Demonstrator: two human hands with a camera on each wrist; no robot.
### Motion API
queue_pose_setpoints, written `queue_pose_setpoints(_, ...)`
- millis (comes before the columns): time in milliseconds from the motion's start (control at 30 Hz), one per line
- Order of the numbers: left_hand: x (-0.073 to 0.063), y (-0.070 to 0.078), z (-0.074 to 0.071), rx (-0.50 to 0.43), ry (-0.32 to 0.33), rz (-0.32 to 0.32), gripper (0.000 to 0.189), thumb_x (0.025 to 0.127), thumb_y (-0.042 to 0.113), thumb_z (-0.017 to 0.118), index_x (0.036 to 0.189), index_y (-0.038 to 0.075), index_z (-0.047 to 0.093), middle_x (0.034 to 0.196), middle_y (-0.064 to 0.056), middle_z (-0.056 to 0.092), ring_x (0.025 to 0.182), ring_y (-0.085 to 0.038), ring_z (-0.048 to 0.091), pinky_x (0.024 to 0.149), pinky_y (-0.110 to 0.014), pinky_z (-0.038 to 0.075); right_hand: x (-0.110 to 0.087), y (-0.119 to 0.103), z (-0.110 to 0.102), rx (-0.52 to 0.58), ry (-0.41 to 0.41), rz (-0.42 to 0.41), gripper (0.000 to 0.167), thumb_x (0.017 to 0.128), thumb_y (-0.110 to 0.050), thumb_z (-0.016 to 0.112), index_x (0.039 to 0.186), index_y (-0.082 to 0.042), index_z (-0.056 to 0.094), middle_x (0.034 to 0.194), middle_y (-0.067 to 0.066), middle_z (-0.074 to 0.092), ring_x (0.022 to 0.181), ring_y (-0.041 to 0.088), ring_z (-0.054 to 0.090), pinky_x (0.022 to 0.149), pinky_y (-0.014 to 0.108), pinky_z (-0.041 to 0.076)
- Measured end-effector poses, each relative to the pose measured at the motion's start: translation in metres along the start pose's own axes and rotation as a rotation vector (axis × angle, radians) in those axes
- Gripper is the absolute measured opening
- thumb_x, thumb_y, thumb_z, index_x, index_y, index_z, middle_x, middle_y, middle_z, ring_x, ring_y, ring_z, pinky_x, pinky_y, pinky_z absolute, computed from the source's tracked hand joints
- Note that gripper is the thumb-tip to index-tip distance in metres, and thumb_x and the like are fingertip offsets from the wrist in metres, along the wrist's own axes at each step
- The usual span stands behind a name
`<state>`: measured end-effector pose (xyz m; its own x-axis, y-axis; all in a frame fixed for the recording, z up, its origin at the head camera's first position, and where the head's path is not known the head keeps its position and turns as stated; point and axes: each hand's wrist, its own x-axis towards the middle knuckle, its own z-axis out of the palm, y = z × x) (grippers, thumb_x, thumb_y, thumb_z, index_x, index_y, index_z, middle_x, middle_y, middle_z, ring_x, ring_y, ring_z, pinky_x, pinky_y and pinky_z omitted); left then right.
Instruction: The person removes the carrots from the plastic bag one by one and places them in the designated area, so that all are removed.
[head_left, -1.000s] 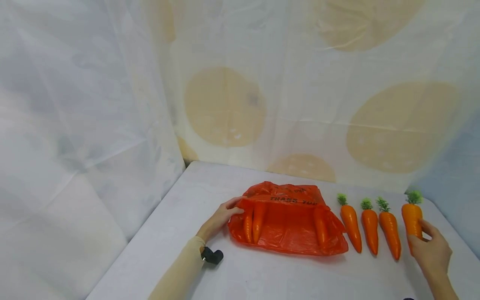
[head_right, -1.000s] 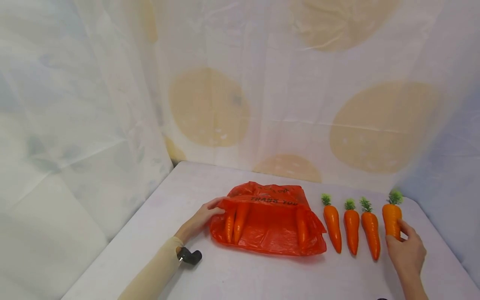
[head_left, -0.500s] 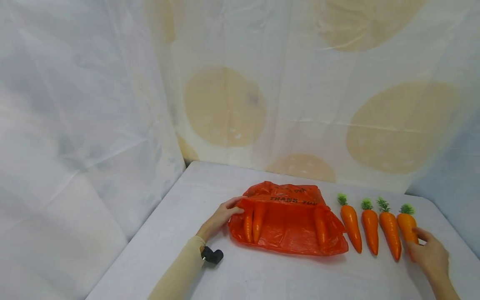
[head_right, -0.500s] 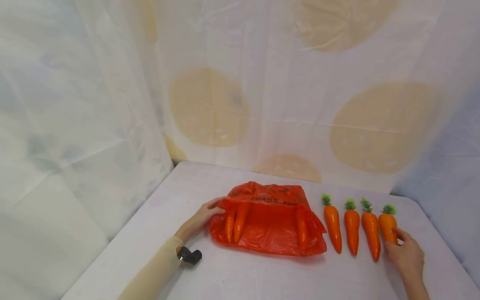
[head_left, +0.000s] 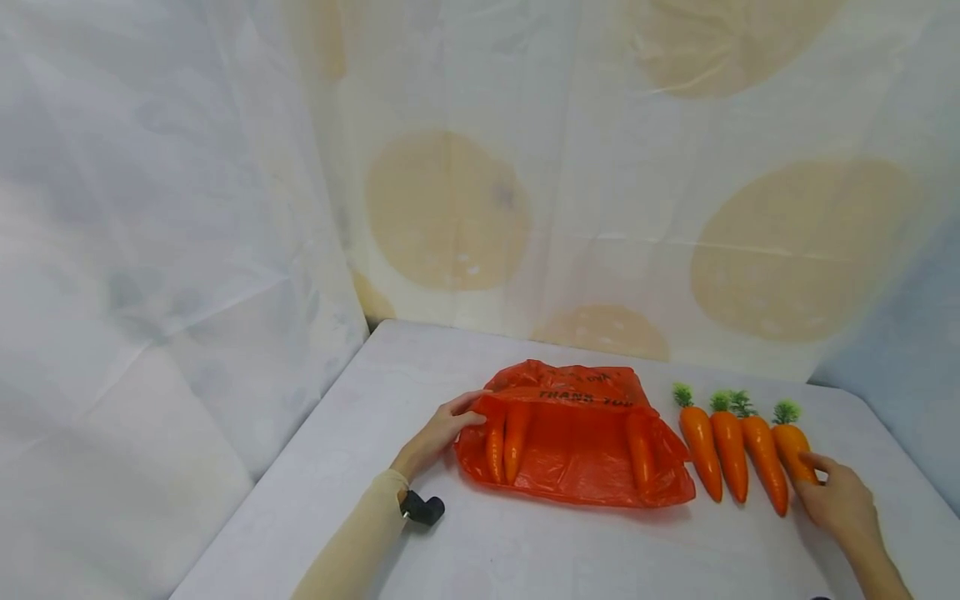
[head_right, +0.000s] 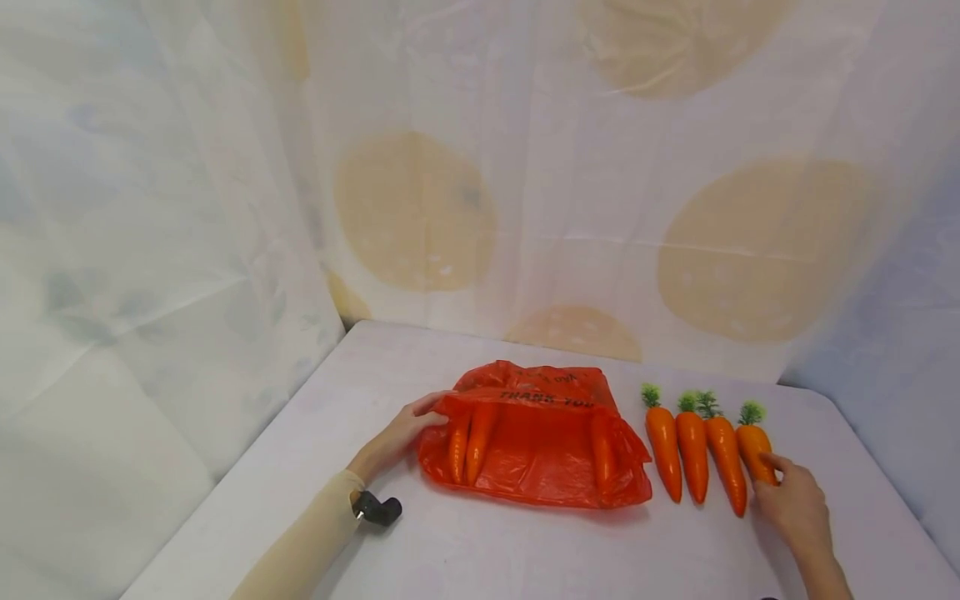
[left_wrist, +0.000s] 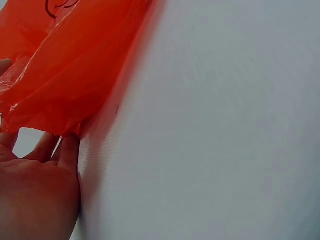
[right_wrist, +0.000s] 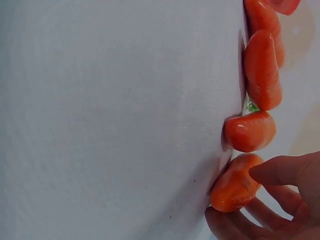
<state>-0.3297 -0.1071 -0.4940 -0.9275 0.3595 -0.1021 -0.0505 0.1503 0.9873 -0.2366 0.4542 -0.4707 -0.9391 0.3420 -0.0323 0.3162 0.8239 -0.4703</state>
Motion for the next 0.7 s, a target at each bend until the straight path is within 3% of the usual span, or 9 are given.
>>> queue_pose_setpoints(300, 0.0013, -0.0019, 0.0009, -0.008, 0.001, -0.006, 0.051, 0.095, 0.032, 0.062, 0.144, 0.029, 0.050, 0.145, -0.001, 0.052, 0.128, -0.023, 0.050, 0.109, -0.045, 0.042, 0.0001, 0.0019, -0.0029, 0.010, -0.027, 0.007, 0.056, 0.088, -0.012, 0.056, 0.134, 0.016, 0.040, 0.127, 0.044, 0.041, 0.107, 0.056, 0.051, 0.077, 0.055, 0.053)
queue_pose_setpoints(467, 0.0000, 0.0004, 0.0016, -0.014, 0.006, -0.014, 0.051, 0.094, 0.032, 0.062, 0.144, 0.029, 0.051, 0.145, -0.001, 0.052, 0.129, -0.023, 0.050, 0.110, -0.046, 0.042, -0.0004, -0.0007, -0.0049, 0.033, -0.036, 0.059, 0.058, 0.088, -0.009, 0.057, 0.137, 0.015, 0.038, 0.130, 0.043, 0.038, 0.110, 0.057, 0.047, 0.074, 0.051, 0.055)
queue_pose_setpoints(700, -0.0003, -0.0001, 0.0002, -0.015, -0.003, 0.011, 0.051, 0.094, 0.031, 0.062, 0.144, 0.027, 0.051, 0.144, -0.002, 0.053, 0.127, -0.023, 0.050, 0.110, -0.045, 0.042, 0.0009, -0.0043, -0.0039, 0.049, -0.052, 0.079, 0.058, 0.088, -0.007, 0.057, 0.138, 0.014, 0.036, 0.132, 0.042, 0.036, 0.113, 0.057, 0.046, 0.074, 0.048, 0.056)
